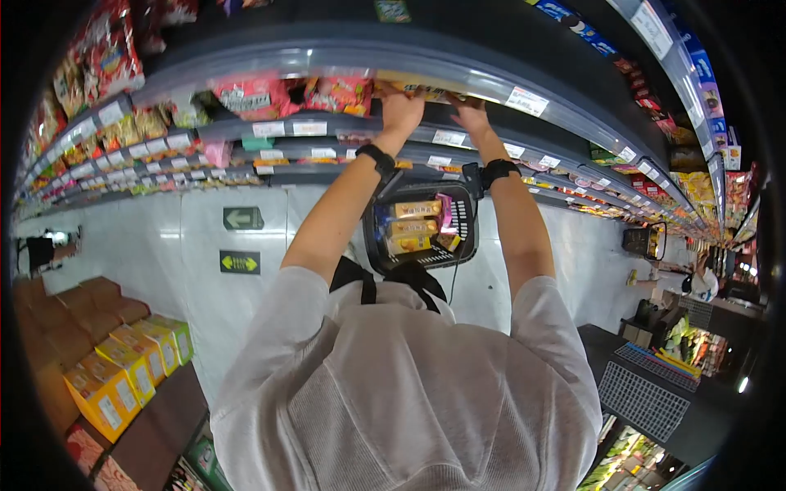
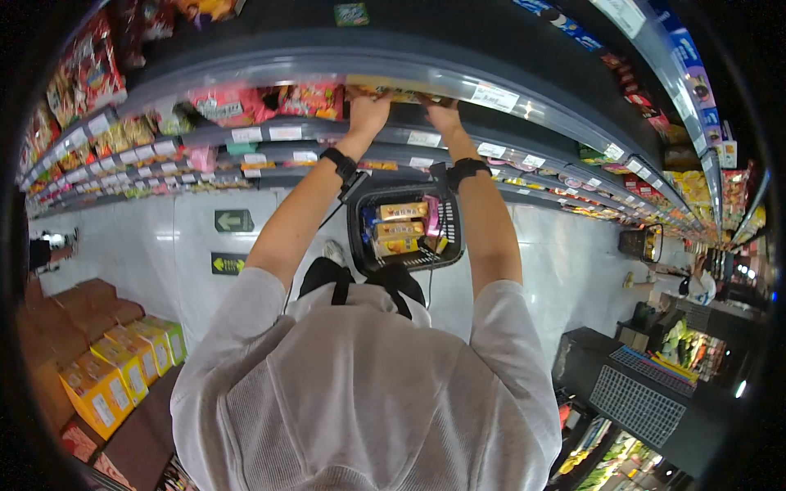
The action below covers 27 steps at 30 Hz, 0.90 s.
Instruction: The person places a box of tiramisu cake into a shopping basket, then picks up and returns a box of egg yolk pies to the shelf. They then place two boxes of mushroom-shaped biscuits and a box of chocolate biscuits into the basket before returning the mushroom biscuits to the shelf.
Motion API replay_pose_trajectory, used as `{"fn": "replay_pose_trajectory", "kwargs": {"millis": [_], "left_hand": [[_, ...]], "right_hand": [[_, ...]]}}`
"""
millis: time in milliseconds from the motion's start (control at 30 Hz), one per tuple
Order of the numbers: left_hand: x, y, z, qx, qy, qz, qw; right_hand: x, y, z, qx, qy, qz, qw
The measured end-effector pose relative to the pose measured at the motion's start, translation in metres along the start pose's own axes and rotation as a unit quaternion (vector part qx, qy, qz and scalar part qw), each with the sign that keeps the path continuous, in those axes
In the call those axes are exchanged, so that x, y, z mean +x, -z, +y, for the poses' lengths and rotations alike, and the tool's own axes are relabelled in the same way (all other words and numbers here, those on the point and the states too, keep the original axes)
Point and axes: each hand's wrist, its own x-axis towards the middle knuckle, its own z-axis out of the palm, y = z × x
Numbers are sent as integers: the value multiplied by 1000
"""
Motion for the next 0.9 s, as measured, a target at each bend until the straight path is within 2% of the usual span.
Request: {"fn": "replay_pose_trajectory", "kwargs": {"millis": [33,67,133,167,233,267,300,333,400,533,600,633,733,767,900], "left_hand": [[1,-5,4,0,6,42,999],[3,-5,7,-23,-27,48,998],[11,-3,4,15,3,-18,1000],[18,-5,1,19,-4,-22,1000],[34,-15,-21,118,-54,-71,989],[40,-24,-32,122,-57,-72,988],[46,-34,-41,20,24,-99,995],[56,-38,-41,-83,102,-123,984],[78,-44,-40,-69,91,-118,986],[64,-17,-44,-68,105,-115,986],[69,-26,-39,-70,112,-111,985],[67,-23,-38,-71,116,-110,985],[57,1,-41,-88,133,-122,980],[80,-11,-39,-93,135,-122,979],[81,-3,-32,-96,139,-111,979]], "right_hand": [[11,2,5,-6,-13,-16,1000],[21,2,11,71,-6,-39,997],[38,0,26,65,51,-65,994],[43,0,27,-128,85,-46,987],[59,-3,32,-77,80,-48,993],[71,-6,42,-36,72,-57,995],[107,-6,79,-118,177,-33,977],[109,-10,71,-113,181,-34,976],[109,-24,47,-112,196,-8,974],[64,-28,12,-141,192,41,970],[46,-23,-14,-142,211,16,967],[43,-22,-15,-142,231,-6,962],[36,-10,-2,-184,229,17,956],[41,-10,-1,-201,236,24,950],[60,-21,5,-238,261,39,935]]}}
